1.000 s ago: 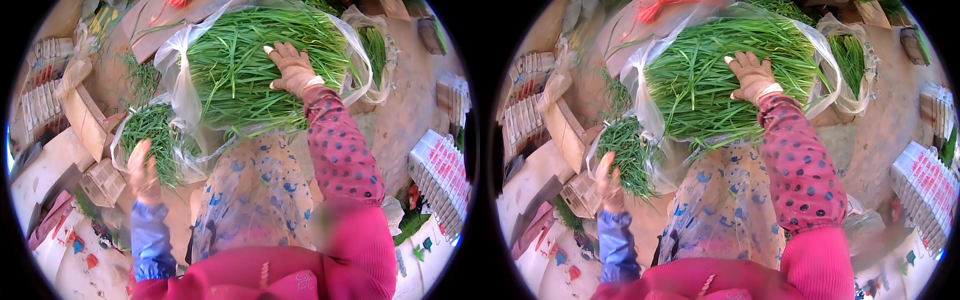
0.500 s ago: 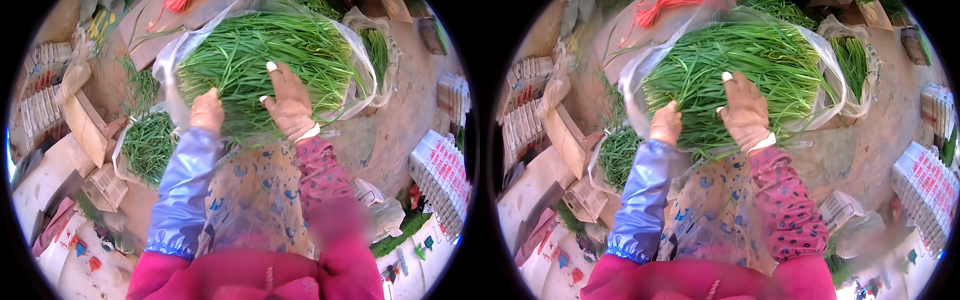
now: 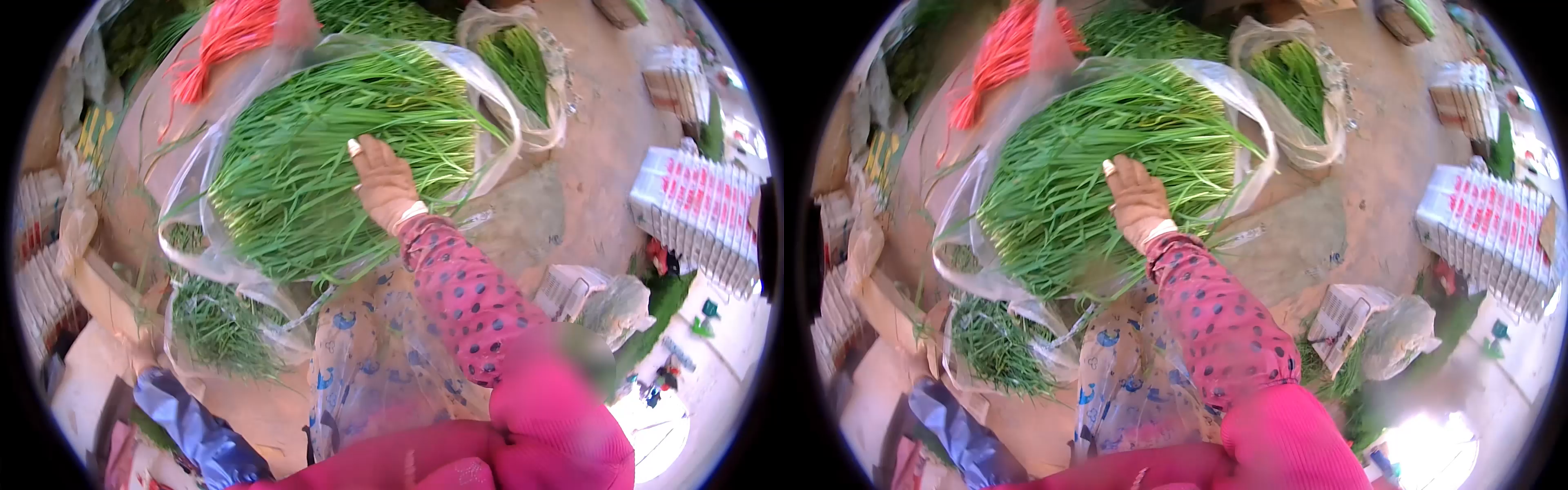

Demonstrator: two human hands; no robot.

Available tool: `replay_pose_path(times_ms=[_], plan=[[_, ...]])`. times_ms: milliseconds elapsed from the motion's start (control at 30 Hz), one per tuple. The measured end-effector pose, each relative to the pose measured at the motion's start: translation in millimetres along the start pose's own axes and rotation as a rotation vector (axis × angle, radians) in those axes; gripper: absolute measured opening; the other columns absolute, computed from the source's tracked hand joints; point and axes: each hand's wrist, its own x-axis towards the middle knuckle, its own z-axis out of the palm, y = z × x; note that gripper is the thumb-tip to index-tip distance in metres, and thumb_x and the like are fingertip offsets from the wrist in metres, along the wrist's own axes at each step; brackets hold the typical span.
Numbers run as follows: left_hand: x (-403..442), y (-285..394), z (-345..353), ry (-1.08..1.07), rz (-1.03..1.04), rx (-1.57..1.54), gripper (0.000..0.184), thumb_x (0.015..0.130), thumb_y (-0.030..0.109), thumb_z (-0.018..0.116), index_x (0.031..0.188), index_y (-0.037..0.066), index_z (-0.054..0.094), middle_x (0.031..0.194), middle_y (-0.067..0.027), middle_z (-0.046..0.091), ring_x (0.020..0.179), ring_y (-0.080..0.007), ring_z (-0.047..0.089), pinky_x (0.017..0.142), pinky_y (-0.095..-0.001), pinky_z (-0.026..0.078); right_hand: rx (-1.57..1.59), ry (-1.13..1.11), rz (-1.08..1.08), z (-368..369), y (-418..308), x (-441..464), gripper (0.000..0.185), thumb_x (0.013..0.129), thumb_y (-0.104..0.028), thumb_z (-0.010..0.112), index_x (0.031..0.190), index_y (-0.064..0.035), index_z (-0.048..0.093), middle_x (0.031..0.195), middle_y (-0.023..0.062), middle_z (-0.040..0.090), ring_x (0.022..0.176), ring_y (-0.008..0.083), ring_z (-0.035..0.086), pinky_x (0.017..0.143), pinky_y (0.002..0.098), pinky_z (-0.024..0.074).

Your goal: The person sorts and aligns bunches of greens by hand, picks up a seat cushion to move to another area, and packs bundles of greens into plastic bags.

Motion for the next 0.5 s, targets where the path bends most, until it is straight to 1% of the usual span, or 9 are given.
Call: replay_pose_path(times_ms=[67,100,167,233,300,333,400,467,500], plan=[[-48.2,72.7,-25.5,0.503,0.423,0.295,0.055,0.086,0.016,0.064,0.136,0.003,0.044,0.123,-0.0138,0.055,0.113,-0.0291,0.054,0.1,-0.0382,0.04,0.01,0.051,0.012,11.2,2.0,-6.1,0.067,0.082,-0.025,0.062,0.14,-0.0046,0.034,0.147,0.0149,0.029,0.133,0.0305,0.033,0.103,0.0403,0.0345],[-68.1,111.6,-31.1,0.678,0.812,-0.045,0.058,0.085,0.016,0.064,0.138,0.005,0.042,0.129,-0.016,0.053,0.12,-0.0312,0.049,0.106,-0.0401,0.034,0.0,0.044,0.035,6.9,-0.4,-7.1,0.067,0.082,-0.025,0.062,0.14,-0.0046,0.034,0.147,0.0149,0.029,0.133,0.0305,0.033,0.103,0.0403,0.0345],[-135.9,222.7,-34.7,0.36,0.97,-0.43,0.057,0.083,0.013,0.064,0.136,0.007,0.046,0.135,-0.017,0.048,0.128,-0.0321,0.041,0.109,-0.0408,0.03,0.112,-0.047,0.072,-16.2,-9.9,-6.7,0.066,0.08,-0.019,0.065,0.138,-0.0046,0.036,0.144,0.0146,0.033,0.132,0.031,0.034,0.102,0.0405,0.0349],[-173.8,298.8,-18.8,0.354,1.152,-0.349,0.055,0.082,0.011,0.064,0.134,0.008,0.049,0.136,-0.0152,0.048,0.129,-0.0348,0.04,0.108,-0.043,0.03,0.182,0.001,0.089,-41.5,-21.3,-17.7,0.065,0.078,-0.016,0.066,0.136,-0.0042,0.039,0.14,0.0141,0.037,0.131,0.0302,0.035,0.102,0.0407,0.0348],[-197.4,362.7,-13.1,0.311,1.348,-0.221,0.058,0.079,0.006,0.065,0.134,0.01,0.049,0.135,-0.0129,0.049,0.128,-0.0358,0.04,0.108,-0.0427,0.031,0.403,0.135,-0.039,-73.3,-22.2,-34.4,0.057,0.078,-0.016,0.066,0.131,-0.0033,0.046,0.133,0.0144,0.044,0.124,0.0294,0.043,0.099,0.0392,0.0388],[-209.0,393.1,-12.0,0.255,1.392,-0.237,0.058,0.078,0.004,0.065,0.134,0.01,0.05,0.134,-0.0119,0.05,0.128,-0.0357,0.041,0.108,-0.0424,0.032,0.459,0.11,-0.001,-81.7,-15.8,-36.8,0.05,0.078,-0.012,0.067,0.125,-0.0031,0.052,0.131,0.0157,0.047,0.118,0.0293,0.05,0.097,0.0388,0.0422],[-225.2,444.4,-0.6,0.193,1.489,-0.231,0.059,0.077,0.001,0.063,0.133,0.011,0.05,0.133,-0.0108,0.051,0.127,-0.0345,0.041,0.107,-0.0418,0.033,0.512,0.536,0.041,-68.1,15.5,-63.3,0.049,0.082,-0.017,0.064,0.128,-0.0064,0.05,0.135,0.0132,0.046,0.122,0.0333,0.046,0.102,0.0413,0.0378],[-235.0,488.0,20.5,0.201,1.615,-0.153,0.058,0.078,-0.001,0.06,0.134,0.011,0.049,0.134,-0.0103,0.05,0.128,-0.0323,0.041,0.106,-0.0411,0.034,0.476,0.622,0.472,-96.1,40.8,-77.9,0.05,0.082,-0.018,0.065,0.128,-0.004,0.05,0.132,0.0158,0.049,0.121,0.0353,0.047,0.103,0.0424,0.0377],[-241.5,509.8,31.1,0.21,1.681,-0.101,0.058,0.079,-0.001,0.058,0.135,0.011,0.048,0.135,-0.0099,0.05,0.128,-0.0311,0.041,0.106,-0.0408,0.035,0.218,0.724,0.567,-96.5,58.1,-83.3,0.052,0.081,-0.019,0.066,0.128,-0.0031,0.05,0.129,0.0172,0.051,0.12,0.036,0.048,0.102,0.0422,0.0389]])
